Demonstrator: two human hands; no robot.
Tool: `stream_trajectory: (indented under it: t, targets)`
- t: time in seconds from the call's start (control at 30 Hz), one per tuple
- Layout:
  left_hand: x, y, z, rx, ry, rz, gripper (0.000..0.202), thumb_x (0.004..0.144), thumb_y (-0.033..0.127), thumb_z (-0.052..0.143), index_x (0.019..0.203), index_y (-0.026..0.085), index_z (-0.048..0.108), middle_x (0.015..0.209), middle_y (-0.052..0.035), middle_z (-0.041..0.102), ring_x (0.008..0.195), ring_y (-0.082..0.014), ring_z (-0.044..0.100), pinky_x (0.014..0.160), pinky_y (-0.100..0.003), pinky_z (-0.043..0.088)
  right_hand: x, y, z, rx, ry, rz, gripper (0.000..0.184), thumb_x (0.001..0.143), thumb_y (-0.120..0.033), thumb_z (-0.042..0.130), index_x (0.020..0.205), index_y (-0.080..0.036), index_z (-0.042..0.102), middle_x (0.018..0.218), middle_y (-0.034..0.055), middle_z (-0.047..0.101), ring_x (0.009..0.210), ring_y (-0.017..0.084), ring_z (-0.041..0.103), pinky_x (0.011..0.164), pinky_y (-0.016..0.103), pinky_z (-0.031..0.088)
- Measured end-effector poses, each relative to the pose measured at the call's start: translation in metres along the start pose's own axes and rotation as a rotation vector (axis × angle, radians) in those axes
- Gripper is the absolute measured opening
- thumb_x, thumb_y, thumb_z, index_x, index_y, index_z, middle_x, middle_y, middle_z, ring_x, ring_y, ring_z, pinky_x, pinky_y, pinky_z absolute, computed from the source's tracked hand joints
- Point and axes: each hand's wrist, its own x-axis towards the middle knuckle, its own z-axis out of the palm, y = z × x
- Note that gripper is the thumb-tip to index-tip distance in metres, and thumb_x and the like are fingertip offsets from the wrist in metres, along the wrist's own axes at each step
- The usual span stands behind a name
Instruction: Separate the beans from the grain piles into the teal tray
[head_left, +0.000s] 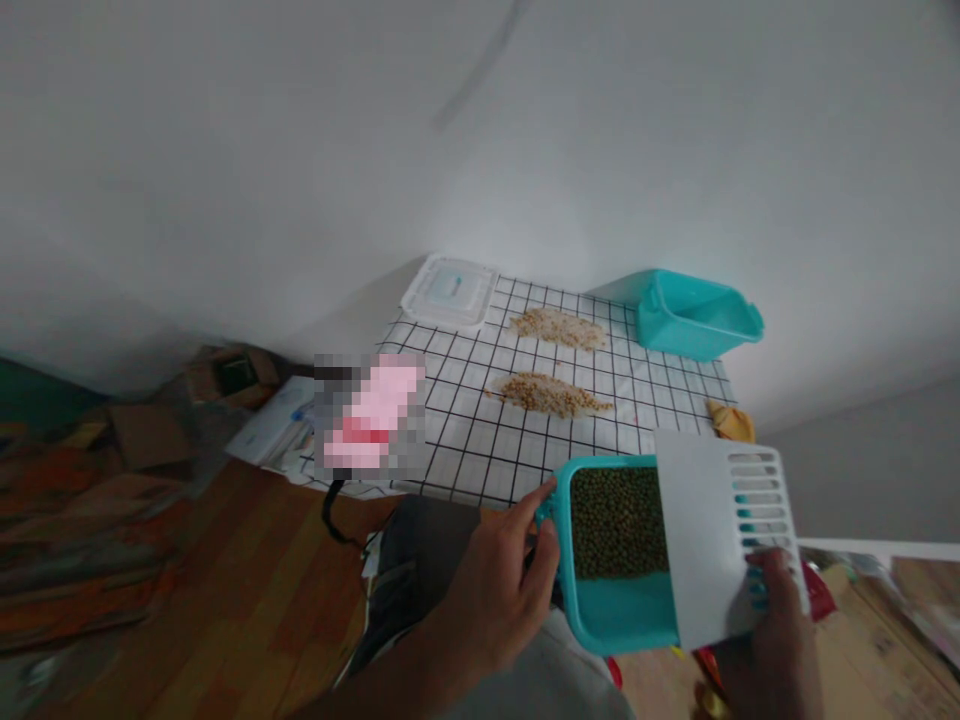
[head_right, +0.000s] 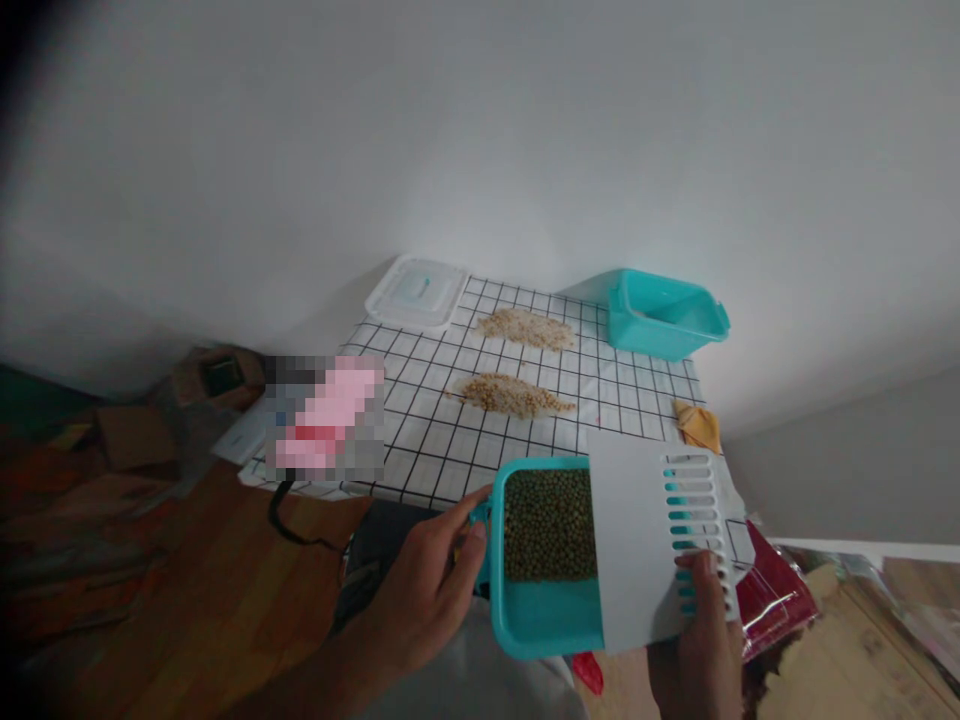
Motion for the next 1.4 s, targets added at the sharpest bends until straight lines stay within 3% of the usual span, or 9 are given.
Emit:
stream_trajectory:
  t: [0.1,0.2,0.27,0.4,0.57,0.87,1.07,1.33,1.4]
  targets:
    - [0.003,-0.006,0.003,0.035,0.040,0.031,0.036,0.096,0.030,0.045,0.127,0.019,0.058,0.109,-0.0107,0.069,0.096,-0.0234,0.064,0.086,-0.035,0.050,-0.002,-0.001,0.002,-0.010,0.062,0.030,0.044,0.075,-0.056,0.066,0.106,-0.026,0.062,0.091,0.0008,0.068,0.075,0.021,0.062,0.059,0.031,0.050]
    - [0.006,-0.015,0.008,0.013,0.033,0.004,0.028,0.095,0.034,0.047,0.113,0.019,0.063,0.099,-0.0083,0.069,0.090,-0.0213,0.064,0.082,-0.033,0.050,-0.004,0.001,0.002,-0.019,0.079,0.066,0.042,0.077,-0.055,0.063,0.108,-0.027,0.063,0.091,0.0004,0.068,0.072,0.021,0.062,0.058,0.031,0.050]
    - [0.009,-0.021,0.009,-0.044,0.049,-0.044,0.027,0.095,0.037,0.049,0.109,0.020,0.064,0.093,-0.0059,0.069,0.085,-0.0200,0.064,0.078,-0.032,0.050,-0.004,0.002,0.002,-0.023,0.080,0.098,0.042,0.079,-0.054,0.063,0.111,-0.027,0.062,0.090,-0.0004,0.069,0.070,0.020,0.062,0.057,0.031,0.050]
    - [0.022,-0.028,0.006,-0.238,0.114,-0.121,0.028,0.088,0.042,0.061,0.106,0.020,0.063,0.100,-0.0062,0.071,0.093,-0.0208,0.066,0.078,-0.030,0.052,-0.004,0.000,0.006,0.030,0.108,0.115,0.043,0.080,-0.051,0.064,0.115,-0.028,0.061,0.093,-0.0013,0.069,0.073,0.020,0.063,0.061,0.032,0.052]
    - [0.036,-0.025,0.000,-0.234,0.135,-0.092,0.025,0.085,0.042,0.064,0.096,0.020,0.069,0.091,-0.0041,0.073,0.077,-0.0174,0.066,0.067,-0.026,0.051,-0.003,-0.004,0.009,0.081,0.054,0.085,0.034,0.082,-0.050,0.063,0.107,-0.026,0.061,0.097,-0.0014,0.068,0.083,0.020,0.064,0.068,0.031,0.053]
    - [0.022,-0.024,0.011,-0.277,0.187,-0.048,0.027,0.092,0.036,0.057,0.111,0.023,0.069,0.109,-0.0060,0.073,0.097,-0.0208,0.066,0.083,-0.031,0.052,-0.004,-0.004,0.009,0.008,0.053,0.026,0.040,0.076,-0.051,0.065,0.105,-0.024,0.063,0.089,0.0021,0.069,0.075,0.022,0.065,0.059,0.032,0.053]
    - [0.020,-0.024,0.020,-0.406,0.212,-0.100,0.028,0.090,0.040,0.058,0.107,0.020,0.065,0.095,-0.0044,0.071,0.080,-0.0173,0.064,0.067,-0.026,0.050,-0.007,-0.006,0.007,-0.032,0.030,0.023,0.042,0.073,-0.049,0.069,0.108,-0.026,0.062,0.082,-0.0003,0.068,0.064,0.019,0.061,0.051,0.029,0.051]
    - [0.023,-0.020,0.021,-0.378,0.170,-0.112,0.027,0.093,0.044,0.051,0.102,0.020,0.059,0.092,-0.0030,0.066,0.082,-0.0161,0.061,0.069,-0.026,0.048,0.001,-0.001,0.008,0.118,0.111,0.205,0.044,0.076,-0.054,0.068,0.109,-0.026,0.060,0.095,-0.0006,0.069,0.069,0.019,0.065,0.055,0.031,0.052]
    - [0.021,-0.021,0.022,-0.382,0.170,-0.145,0.027,0.094,0.046,0.049,0.102,0.022,0.057,0.088,-0.0009,0.063,0.076,-0.0148,0.060,0.062,-0.024,0.049,0.002,0.000,0.008,0.142,0.111,0.221,0.046,0.075,-0.054,0.069,0.110,-0.026,0.060,0.096,-0.0002,0.069,0.069,0.020,0.065,0.054,0.032,0.052]
